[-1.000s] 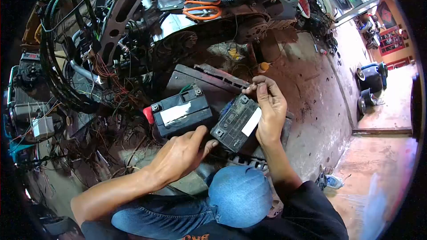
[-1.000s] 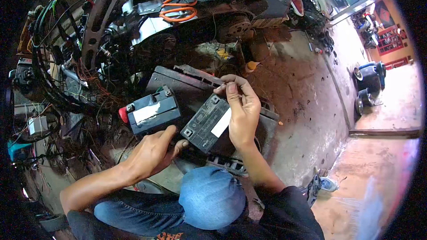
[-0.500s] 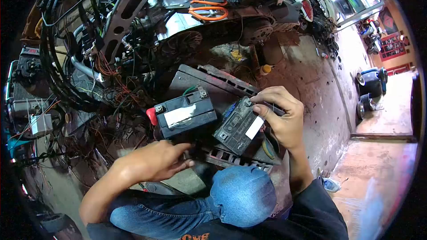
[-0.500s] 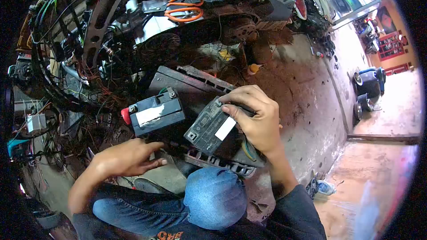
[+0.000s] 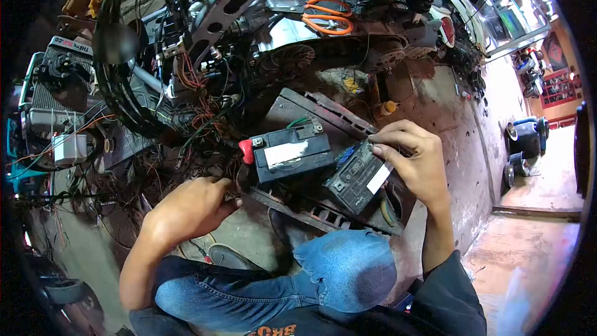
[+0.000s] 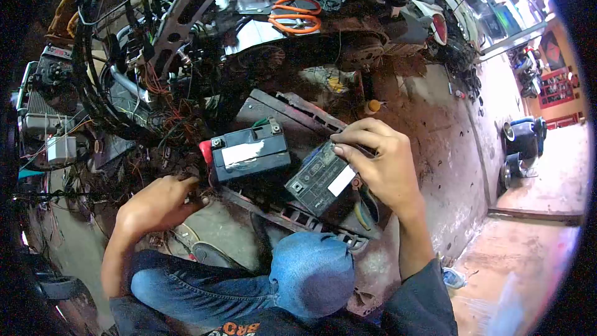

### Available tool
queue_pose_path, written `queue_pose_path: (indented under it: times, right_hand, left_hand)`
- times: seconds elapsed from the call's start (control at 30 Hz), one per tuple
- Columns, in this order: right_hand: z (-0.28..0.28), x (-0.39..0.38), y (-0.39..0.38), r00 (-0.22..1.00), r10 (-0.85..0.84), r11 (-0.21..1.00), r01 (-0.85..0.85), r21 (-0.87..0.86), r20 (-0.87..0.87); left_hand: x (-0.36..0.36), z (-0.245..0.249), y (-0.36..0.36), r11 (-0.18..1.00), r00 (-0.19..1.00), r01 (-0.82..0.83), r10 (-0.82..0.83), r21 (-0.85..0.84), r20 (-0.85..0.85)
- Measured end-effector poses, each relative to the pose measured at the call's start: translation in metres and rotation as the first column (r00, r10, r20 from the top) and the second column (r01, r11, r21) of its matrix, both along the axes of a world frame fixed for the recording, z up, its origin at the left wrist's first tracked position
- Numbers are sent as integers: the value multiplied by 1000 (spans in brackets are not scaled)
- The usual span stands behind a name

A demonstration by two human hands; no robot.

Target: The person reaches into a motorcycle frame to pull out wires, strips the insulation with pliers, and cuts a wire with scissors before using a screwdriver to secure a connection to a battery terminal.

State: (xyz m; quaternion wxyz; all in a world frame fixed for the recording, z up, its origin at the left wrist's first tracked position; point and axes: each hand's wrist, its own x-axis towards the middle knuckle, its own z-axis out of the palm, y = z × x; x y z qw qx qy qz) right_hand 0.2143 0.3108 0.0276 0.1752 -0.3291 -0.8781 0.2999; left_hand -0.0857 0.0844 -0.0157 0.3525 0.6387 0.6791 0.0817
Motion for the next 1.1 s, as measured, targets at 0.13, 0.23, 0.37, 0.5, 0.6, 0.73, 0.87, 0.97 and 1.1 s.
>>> queue_pose_path:
  times: [0.13,0.23,0.37,0.5,0.6,0.73,0.87,0.97,1.1]
  right_hand:
    - [6,1,-1,997,49,996,-53,76,52]
    - [6,1,-1,997,55,996,-58,65,53]
    - [12,-3,2,997,55,999,-55,-2,61]
    - [15,-6,4,993,54,999,-53,-12,107]
    - [20,-10,-1,979,8,996,-26,84,204]
    - [19,-12,0,966,11,991,-44,123,259]
    - [22,-20,-8,952,39,975,-102,196,303]
    - [19,-15,-5,876,44,895,-248,371,481]
    - [21,-21,-15,799,21,822,-356,444,602]
  left_hand:
    - [1,-5,-2,1000,999,14,-14,-15,33]
    - [-1,-6,-4,999,1000,7,-6,-36,25]
    - [-4,-9,-7,999,1000,12,-12,-31,2]
    - [-3,-9,-5,998,1000,11,-10,-54,12]
    - [-3,-8,-6,999,1000,-7,7,-40,7]
    - [-15,-34,-11,1000,997,-15,14,9,78]
    - [-39,-15,-32,989,987,-138,132,57,88]
    - [-55,-14,-71,918,925,-374,359,132,124]
    - [-61,-33,-143,750,723,-661,647,-28,241]
